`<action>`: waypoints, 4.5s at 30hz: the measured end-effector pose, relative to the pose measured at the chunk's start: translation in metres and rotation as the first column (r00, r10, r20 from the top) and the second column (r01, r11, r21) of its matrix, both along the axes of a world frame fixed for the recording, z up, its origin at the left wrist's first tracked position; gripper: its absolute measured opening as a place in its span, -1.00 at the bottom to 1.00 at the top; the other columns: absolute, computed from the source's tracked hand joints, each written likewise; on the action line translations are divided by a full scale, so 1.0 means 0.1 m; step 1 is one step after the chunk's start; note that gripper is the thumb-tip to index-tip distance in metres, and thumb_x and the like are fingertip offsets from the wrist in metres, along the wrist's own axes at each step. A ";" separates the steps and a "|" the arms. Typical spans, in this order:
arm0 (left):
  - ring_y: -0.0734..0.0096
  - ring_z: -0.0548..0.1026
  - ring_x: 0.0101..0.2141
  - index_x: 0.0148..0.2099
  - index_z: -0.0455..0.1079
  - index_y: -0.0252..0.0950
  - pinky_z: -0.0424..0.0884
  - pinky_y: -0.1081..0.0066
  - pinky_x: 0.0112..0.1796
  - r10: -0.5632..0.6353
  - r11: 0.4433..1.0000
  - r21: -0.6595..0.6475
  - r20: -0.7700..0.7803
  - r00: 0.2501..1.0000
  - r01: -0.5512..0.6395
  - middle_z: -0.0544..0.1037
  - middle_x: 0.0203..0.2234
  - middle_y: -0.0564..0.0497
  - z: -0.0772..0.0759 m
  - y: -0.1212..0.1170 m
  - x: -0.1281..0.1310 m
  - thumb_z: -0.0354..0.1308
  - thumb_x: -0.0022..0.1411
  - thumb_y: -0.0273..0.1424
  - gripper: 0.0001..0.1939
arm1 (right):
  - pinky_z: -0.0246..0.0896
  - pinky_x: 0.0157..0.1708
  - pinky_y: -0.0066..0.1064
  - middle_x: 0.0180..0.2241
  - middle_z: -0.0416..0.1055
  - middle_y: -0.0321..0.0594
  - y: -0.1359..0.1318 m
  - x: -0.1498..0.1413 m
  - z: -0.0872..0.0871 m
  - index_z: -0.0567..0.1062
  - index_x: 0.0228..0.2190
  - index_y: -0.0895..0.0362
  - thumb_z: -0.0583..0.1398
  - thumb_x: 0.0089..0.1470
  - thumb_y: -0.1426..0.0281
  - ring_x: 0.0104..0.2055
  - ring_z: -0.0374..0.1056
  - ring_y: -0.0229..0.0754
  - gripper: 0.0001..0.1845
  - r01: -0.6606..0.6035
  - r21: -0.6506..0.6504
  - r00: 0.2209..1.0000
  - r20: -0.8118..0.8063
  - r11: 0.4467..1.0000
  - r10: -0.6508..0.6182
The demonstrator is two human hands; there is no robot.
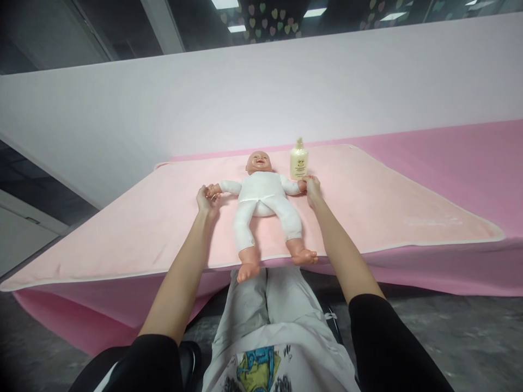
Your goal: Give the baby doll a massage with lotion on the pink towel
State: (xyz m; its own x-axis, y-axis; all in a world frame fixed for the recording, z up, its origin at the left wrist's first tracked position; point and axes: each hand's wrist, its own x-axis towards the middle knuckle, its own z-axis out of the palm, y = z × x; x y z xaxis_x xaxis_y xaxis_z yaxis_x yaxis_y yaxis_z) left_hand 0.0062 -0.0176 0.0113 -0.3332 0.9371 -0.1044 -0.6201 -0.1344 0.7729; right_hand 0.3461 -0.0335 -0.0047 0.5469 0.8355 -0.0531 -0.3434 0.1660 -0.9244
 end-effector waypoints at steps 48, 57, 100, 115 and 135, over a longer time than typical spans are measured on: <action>0.51 0.46 -0.52 -0.38 0.34 -0.33 0.48 0.44 -0.40 0.011 1.000 0.015 -0.258 0.966 -0.007 0.49 -0.47 0.01 -0.08 0.00 0.02 0.05 0.18 -0.42 -0.88 | 0.40 -0.32 -0.45 -0.41 0.45 -0.35 -0.06 -0.02 0.04 0.42 -0.45 0.12 0.25 -0.27 0.51 -0.31 0.39 -0.29 -0.79 -0.091 0.131 0.995 -0.030 0.987 0.096; 0.53 0.46 -0.51 -0.27 0.36 -0.36 0.48 0.45 -0.39 0.022 1.000 0.009 -0.240 0.971 -0.020 0.50 -0.42 -0.02 -0.09 0.05 0.02 0.07 0.15 -0.46 -0.91 | 0.35 -0.43 -0.50 -0.46 0.45 -0.35 0.03 0.02 -0.05 0.39 -0.48 0.12 0.25 -0.11 0.40 -0.39 0.39 -0.30 -0.89 -0.010 0.039 0.999 0.045 0.999 0.009; 0.51 0.48 -0.54 -0.20 0.11 -0.20 0.46 0.44 -0.45 0.032 0.999 0.006 -0.305 0.952 -0.032 0.42 -0.41 0.08 -0.12 0.05 0.07 0.00 0.16 -0.41 -0.85 | 0.33 -0.45 -0.49 -0.51 0.46 -0.34 -0.02 -0.02 -0.03 0.40 -0.50 0.14 0.29 -0.25 0.47 -0.43 0.39 -0.28 -0.83 -0.035 0.023 0.996 0.083 0.999 0.033; 0.51 0.47 -0.56 -0.21 0.09 -0.21 0.45 0.45 -0.49 0.044 0.999 0.021 -0.337 0.940 -0.039 0.42 -0.43 0.08 -0.11 0.03 0.08 -0.04 0.18 -0.42 -0.88 | 0.32 -0.45 -0.48 -0.51 0.46 -0.35 0.00 -0.02 -0.04 0.40 -0.50 0.13 0.28 -0.27 0.46 -0.42 0.38 -0.27 -0.82 -0.028 0.004 0.997 0.078 1.000 0.028; 0.52 0.47 -0.56 -0.20 0.08 -0.22 0.45 0.46 -0.48 0.046 0.999 0.008 -0.357 0.933 -0.046 0.40 -0.45 0.11 -0.11 0.04 0.08 -0.08 0.21 -0.42 -0.91 | 0.31 -0.46 -0.49 -0.52 0.45 -0.34 -0.05 -0.05 0.02 0.38 -0.51 0.14 0.27 -0.27 0.49 -0.42 0.38 -0.27 -0.82 -0.015 -0.010 0.998 0.058 1.000 0.016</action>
State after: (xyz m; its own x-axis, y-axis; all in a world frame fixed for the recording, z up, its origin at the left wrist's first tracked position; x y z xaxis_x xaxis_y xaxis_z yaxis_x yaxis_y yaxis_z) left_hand 0.0140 -0.0139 0.0005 -0.3913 0.9198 0.0286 -0.2968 -0.1555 0.9422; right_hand 0.3410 -0.0384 -0.0027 0.5360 0.8437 -0.0298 -0.2913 0.1517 -0.9445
